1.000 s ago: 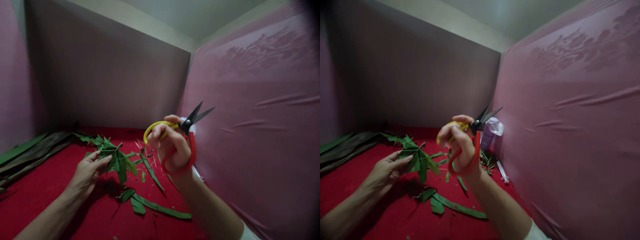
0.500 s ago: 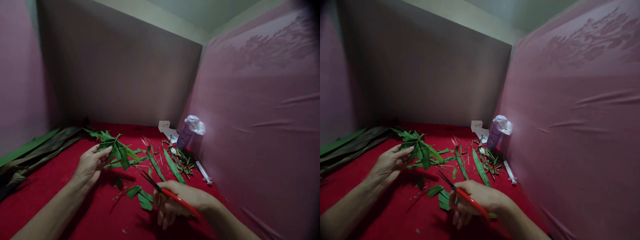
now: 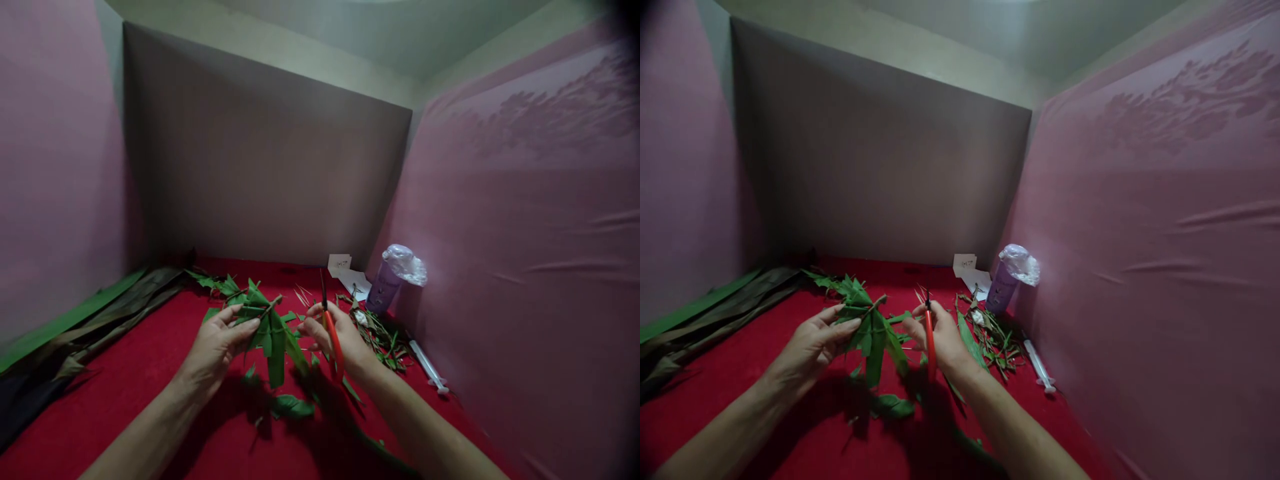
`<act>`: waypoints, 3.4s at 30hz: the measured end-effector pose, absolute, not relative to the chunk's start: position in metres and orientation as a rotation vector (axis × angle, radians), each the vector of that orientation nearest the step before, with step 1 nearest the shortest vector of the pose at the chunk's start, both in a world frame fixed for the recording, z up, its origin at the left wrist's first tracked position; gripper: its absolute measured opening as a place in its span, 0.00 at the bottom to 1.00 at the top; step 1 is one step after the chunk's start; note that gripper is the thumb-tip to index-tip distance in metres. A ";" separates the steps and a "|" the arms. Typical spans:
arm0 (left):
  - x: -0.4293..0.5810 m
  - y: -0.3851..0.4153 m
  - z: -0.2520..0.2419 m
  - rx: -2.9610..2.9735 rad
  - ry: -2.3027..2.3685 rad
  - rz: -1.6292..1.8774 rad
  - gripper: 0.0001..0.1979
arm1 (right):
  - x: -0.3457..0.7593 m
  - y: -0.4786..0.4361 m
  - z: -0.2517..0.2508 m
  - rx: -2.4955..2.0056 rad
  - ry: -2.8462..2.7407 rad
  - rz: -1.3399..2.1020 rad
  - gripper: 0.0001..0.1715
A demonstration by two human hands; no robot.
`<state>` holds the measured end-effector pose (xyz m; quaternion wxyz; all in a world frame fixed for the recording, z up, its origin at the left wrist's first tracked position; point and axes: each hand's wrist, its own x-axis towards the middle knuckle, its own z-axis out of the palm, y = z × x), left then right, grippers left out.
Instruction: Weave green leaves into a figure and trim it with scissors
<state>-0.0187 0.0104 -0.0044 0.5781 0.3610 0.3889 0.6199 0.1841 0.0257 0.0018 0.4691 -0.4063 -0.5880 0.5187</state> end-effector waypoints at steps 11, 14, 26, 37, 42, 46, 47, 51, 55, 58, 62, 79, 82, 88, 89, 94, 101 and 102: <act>-0.013 0.006 -0.009 0.849 0.880 1.370 0.17 | 0.159 0.018 -0.003 -0.719 -1.147 1.547 0.25; -0.012 0.000 -0.003 0.812 0.780 1.356 0.13 | 0.160 0.016 -0.004 -0.684 -1.042 1.577 0.26; -0.001 -0.004 -0.006 0.771 0.722 1.225 0.16 | 0.166 0.017 -0.014 -0.610 -0.983 1.594 0.25; 0.001 -0.006 -0.011 0.776 0.757 1.133 0.12 | 0.165 0.016 -0.021 -0.672 -0.985 1.583 0.28; 0.007 -0.007 -0.016 0.830 0.798 1.097 0.15 | 0.163 0.016 -0.021 -0.717 -1.020 1.511 0.29; 0.007 -0.007 -0.023 0.851 0.802 1.083 0.17 | 0.162 0.017 -0.023 -0.762 -1.089 1.455 0.28; 0.006 -0.006 -0.023 0.849 0.814 1.088 0.16 | 0.161 0.017 -0.024 -0.768 -1.105 1.446 0.28; 0.001 -0.004 -0.019 0.807 0.912 1.147 0.10 | 0.164 0.018 -0.019 -0.834 -1.220 1.341 0.22; -0.009 0.003 -0.009 0.755 0.982 1.277 0.08 | 0.178 0.020 -0.004 -0.919 -1.498 1.289 0.24; -0.018 0.007 -0.003 0.774 0.957 1.326 0.07 | 0.194 0.020 0.003 -1.012 -1.726 1.277 0.27; -0.027 0.009 -0.001 0.736 0.933 1.384 0.06 | 0.211 0.015 0.004 -1.193 -1.920 1.183 0.16; -0.032 0.009 0.001 0.762 0.943 1.325 0.07 | 0.211 0.002 0.011 -1.230 -2.369 1.071 0.17; -0.031 0.007 0.003 0.785 0.952 1.273 0.07 | 0.211 0.002 0.009 -1.180 -2.329 1.162 0.18; -0.029 0.006 0.005 0.812 0.939 1.226 0.07 | 0.205 0.000 0.007 -1.130 -2.153 1.450 0.15; -0.029 0.006 0.005 0.815 0.939 1.225 0.07 | 0.204 -0.001 0.007 -1.121 -2.112 1.507 0.14; -0.030 0.006 0.005 0.836 0.950 1.234 0.06 | 0.200 -0.003 0.005 -1.101 -1.979 1.627 0.14; -0.032 0.004 0.002 0.852 0.991 1.219 0.08 | 0.200 -0.002 -0.001 -1.108 -1.874 1.657 0.17; -0.032 0.004 0.002 0.857 0.983 1.221 0.08 | 0.200 -0.002 -0.001 -1.105 -1.866 1.659 0.15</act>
